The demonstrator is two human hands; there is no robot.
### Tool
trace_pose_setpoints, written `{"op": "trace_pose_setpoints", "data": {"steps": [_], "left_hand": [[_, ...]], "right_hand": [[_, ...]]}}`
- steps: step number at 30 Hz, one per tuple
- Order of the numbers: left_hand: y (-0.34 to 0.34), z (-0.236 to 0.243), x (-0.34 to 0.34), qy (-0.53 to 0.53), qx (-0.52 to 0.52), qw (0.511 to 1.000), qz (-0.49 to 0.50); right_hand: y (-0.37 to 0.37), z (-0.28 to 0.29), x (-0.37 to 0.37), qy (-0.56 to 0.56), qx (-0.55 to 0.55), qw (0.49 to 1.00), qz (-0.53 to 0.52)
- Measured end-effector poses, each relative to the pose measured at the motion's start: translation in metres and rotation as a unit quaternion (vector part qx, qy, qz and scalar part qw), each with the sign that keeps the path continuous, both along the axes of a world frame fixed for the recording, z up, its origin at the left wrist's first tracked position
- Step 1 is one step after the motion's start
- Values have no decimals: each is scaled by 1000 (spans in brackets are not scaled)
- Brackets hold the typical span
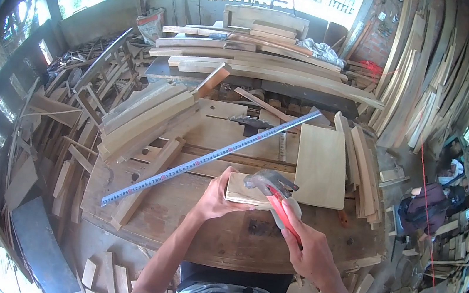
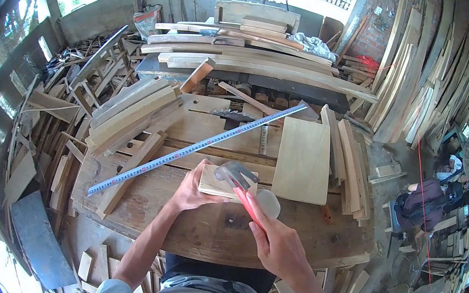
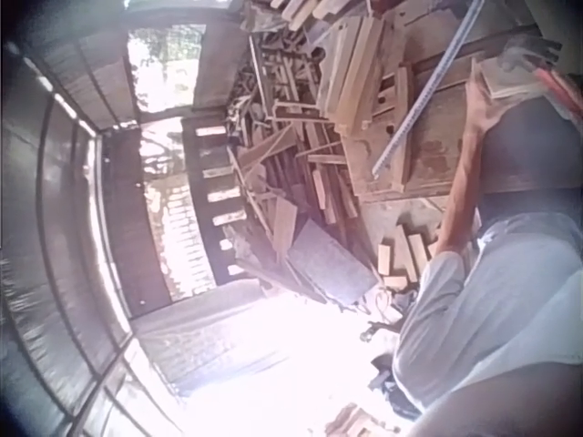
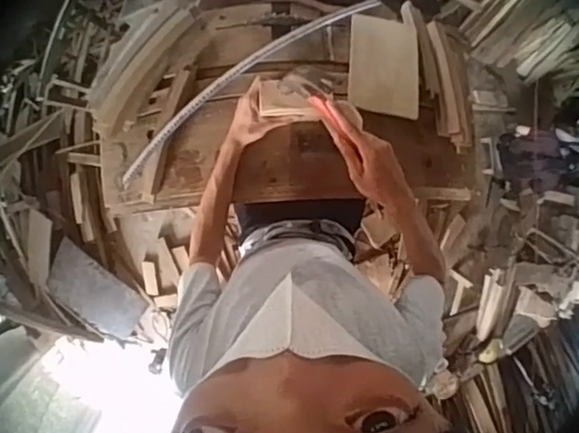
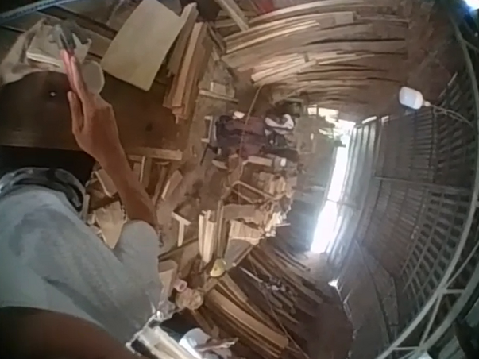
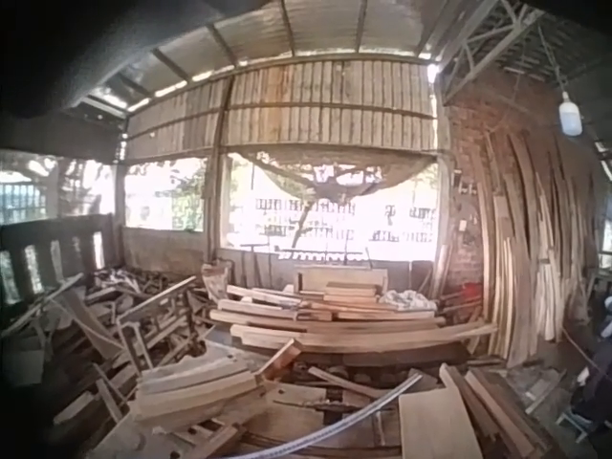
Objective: Sanding and nailing wooden boards on a workbench in a workshop.
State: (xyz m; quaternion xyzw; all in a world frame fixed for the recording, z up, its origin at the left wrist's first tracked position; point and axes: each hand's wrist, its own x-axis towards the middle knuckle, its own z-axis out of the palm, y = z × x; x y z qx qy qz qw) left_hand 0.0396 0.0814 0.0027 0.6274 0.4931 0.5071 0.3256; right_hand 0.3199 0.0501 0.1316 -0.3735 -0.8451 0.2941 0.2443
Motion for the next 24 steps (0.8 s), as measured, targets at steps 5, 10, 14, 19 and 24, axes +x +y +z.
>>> {"op": "trace_pose_setpoints", "data": {"steps": [5, 10, 14, 19, 24], "left_hand": [[-1, 1, 0, -6, -7, 1000, 5], [0, 1, -2, 19, -6, 1000, 6], [0, 5, -1, 7, -10, 1000, 2], [-1, 1, 1, -3, -7, 1000, 4], [-1, -2, 0, -16, -13, 1000, -2]], "right_hand": [[1, -4, -1, 10, -14, 1000, -3], [4, -8, -3, 8, 23, 1000, 13], [3, 1, -5, 4, -17, 1000, -2], [8, 11, -6, 20, 23, 1000, 5], [12, 18, -6, 56, 111, 992, 4]]}}
